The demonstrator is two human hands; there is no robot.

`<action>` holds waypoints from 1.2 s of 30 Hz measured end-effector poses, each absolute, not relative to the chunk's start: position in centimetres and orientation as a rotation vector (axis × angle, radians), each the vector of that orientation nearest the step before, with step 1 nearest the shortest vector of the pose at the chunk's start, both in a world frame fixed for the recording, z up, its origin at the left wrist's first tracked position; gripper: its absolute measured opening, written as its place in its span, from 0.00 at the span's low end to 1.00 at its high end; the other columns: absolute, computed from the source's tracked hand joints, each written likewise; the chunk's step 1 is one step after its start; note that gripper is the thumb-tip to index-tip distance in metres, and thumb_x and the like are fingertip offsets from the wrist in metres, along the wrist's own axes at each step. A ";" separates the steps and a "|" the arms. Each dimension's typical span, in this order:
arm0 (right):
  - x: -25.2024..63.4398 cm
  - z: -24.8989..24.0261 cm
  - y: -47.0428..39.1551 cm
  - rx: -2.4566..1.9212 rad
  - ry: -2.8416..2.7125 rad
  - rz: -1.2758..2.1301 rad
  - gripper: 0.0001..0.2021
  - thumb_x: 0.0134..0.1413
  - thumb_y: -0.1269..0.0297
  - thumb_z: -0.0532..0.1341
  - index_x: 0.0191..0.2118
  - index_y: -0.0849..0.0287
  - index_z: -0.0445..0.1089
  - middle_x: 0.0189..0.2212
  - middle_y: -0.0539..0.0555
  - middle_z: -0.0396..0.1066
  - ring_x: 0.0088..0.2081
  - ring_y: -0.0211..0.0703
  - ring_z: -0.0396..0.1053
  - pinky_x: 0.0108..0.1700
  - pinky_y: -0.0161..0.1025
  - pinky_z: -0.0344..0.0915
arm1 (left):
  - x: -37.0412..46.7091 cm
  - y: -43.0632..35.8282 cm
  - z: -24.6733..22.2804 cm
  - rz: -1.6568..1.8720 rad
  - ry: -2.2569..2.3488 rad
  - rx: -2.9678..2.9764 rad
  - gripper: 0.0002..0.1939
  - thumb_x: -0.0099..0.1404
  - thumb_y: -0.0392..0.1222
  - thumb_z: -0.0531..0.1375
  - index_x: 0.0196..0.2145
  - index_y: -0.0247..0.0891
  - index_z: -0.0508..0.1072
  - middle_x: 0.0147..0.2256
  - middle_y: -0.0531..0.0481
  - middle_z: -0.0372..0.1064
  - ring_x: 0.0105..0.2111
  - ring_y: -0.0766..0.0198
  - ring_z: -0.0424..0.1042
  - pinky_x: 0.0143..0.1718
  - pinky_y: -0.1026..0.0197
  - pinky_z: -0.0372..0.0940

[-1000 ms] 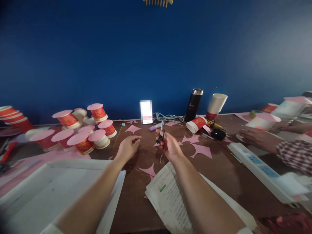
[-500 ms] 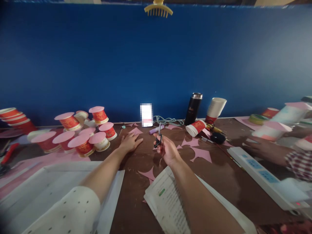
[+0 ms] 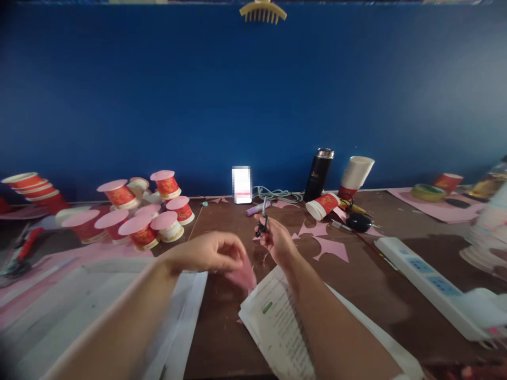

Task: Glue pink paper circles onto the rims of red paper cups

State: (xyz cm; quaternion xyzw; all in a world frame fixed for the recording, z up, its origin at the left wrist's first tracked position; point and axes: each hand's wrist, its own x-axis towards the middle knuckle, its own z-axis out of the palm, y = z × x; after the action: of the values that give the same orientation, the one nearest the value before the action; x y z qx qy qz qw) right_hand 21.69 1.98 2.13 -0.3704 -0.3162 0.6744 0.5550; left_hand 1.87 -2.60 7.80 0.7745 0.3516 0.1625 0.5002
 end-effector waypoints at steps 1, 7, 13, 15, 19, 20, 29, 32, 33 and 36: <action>21.8 2.1 2.0 -0.869 -0.745 1.589 0.15 0.43 0.63 0.65 0.40 0.61 0.74 0.22 0.49 0.69 0.17 0.28 0.55 0.17 0.27 0.51 | 2.0 -3.8 8.1 0.222 0.704 1.817 0.16 0.55 0.43 0.63 0.43 0.40 0.74 0.38 0.49 0.76 0.37 0.61 0.74 0.37 0.63 0.66; 22.0 1.9 2.2 -0.826 -0.777 1.578 0.15 0.44 0.62 0.66 0.40 0.60 0.74 0.23 0.49 0.69 0.18 0.28 0.55 0.17 0.29 0.51 | 3.4 -6.8 7.3 -0.045 0.743 2.038 0.21 0.56 0.45 0.63 0.49 0.43 0.73 0.39 0.50 0.76 0.38 0.59 0.74 0.39 0.60 0.66; 22.1 1.8 2.3 -0.837 -0.755 1.577 0.15 0.43 0.63 0.66 0.40 0.60 0.74 0.23 0.50 0.69 0.17 0.28 0.54 0.17 0.28 0.51 | 4.5 -5.0 3.7 0.158 1.249 2.566 0.08 0.56 0.39 0.59 0.34 0.38 0.76 0.40 0.42 0.72 0.42 0.51 0.71 0.41 0.54 0.64; 22.2 1.8 2.3 -0.831 -0.760 1.578 0.16 0.43 0.62 0.66 0.40 0.60 0.74 0.23 0.50 0.69 0.18 0.28 0.54 0.17 0.28 0.51 | 4.9 -4.7 2.8 0.149 1.287 2.584 0.08 0.57 0.39 0.58 0.34 0.38 0.75 0.39 0.42 0.72 0.41 0.52 0.71 0.41 0.54 0.65; 22.1 1.8 2.4 -0.837 -0.757 1.577 0.16 0.42 0.62 0.66 0.40 0.61 0.74 0.23 0.50 0.69 0.18 0.28 0.54 0.17 0.27 0.51 | 5.6 -4.7 2.5 0.092 1.329 2.598 0.10 0.60 0.37 0.53 0.34 0.37 0.75 0.37 0.40 0.73 0.38 0.52 0.72 0.39 0.53 0.66; 22.1 1.9 2.3 -0.841 -0.756 1.577 0.16 0.42 0.62 0.66 0.40 0.61 0.74 0.23 0.50 0.69 0.18 0.27 0.54 0.17 0.27 0.51 | 5.7 -4.7 2.6 0.071 1.324 2.619 0.10 0.60 0.36 0.53 0.33 0.36 0.75 0.37 0.39 0.73 0.38 0.52 0.72 0.39 0.53 0.66; 22.1 2.0 2.3 -0.833 -0.739 1.474 0.15 0.41 0.63 0.66 0.38 0.60 0.73 0.22 0.48 0.68 0.17 0.27 0.53 0.17 0.26 0.50 | 5.2 -2.4 2.7 0.262 1.552 2.604 0.09 0.62 0.34 0.51 0.35 0.34 0.71 0.37 0.40 0.71 0.39 0.55 0.71 0.41 0.56 0.64; 22.1 2.0 2.4 -0.845 -0.700 1.418 0.14 0.40 0.62 0.66 0.36 0.61 0.72 0.22 0.48 0.68 0.17 0.26 0.52 0.16 0.26 0.49 | 5.8 -0.6 2.9 0.437 1.611 2.548 0.09 0.63 0.33 0.51 0.36 0.36 0.70 0.39 0.43 0.70 0.40 0.57 0.69 0.44 0.57 0.63; 22.1 1.9 2.5 -0.851 -0.688 1.405 0.14 0.39 0.62 0.66 0.35 0.61 0.72 0.22 0.48 0.68 0.17 0.26 0.51 0.16 0.26 0.49 | 6.2 0.0 2.9 0.465 1.627 2.522 0.09 0.63 0.34 0.51 0.37 0.37 0.70 0.39 0.44 0.70 0.41 0.57 0.69 0.44 0.57 0.63; 22.1 1.6 2.7 -0.866 -0.667 1.374 0.14 0.39 0.61 0.67 0.34 0.61 0.72 0.23 0.48 0.69 0.17 0.27 0.52 0.16 0.26 0.50 | 7.2 1.5 2.3 0.467 1.603 2.453 0.10 0.65 0.39 0.52 0.37 0.37 0.72 0.40 0.43 0.69 0.43 0.56 0.68 0.44 0.58 0.63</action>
State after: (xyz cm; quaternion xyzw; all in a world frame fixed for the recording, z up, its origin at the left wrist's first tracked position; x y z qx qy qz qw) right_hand 22.13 2.74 1.65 -0.3794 -0.2921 0.6021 0.6389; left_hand 7.16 1.54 2.32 0.8236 0.5381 0.1567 0.0871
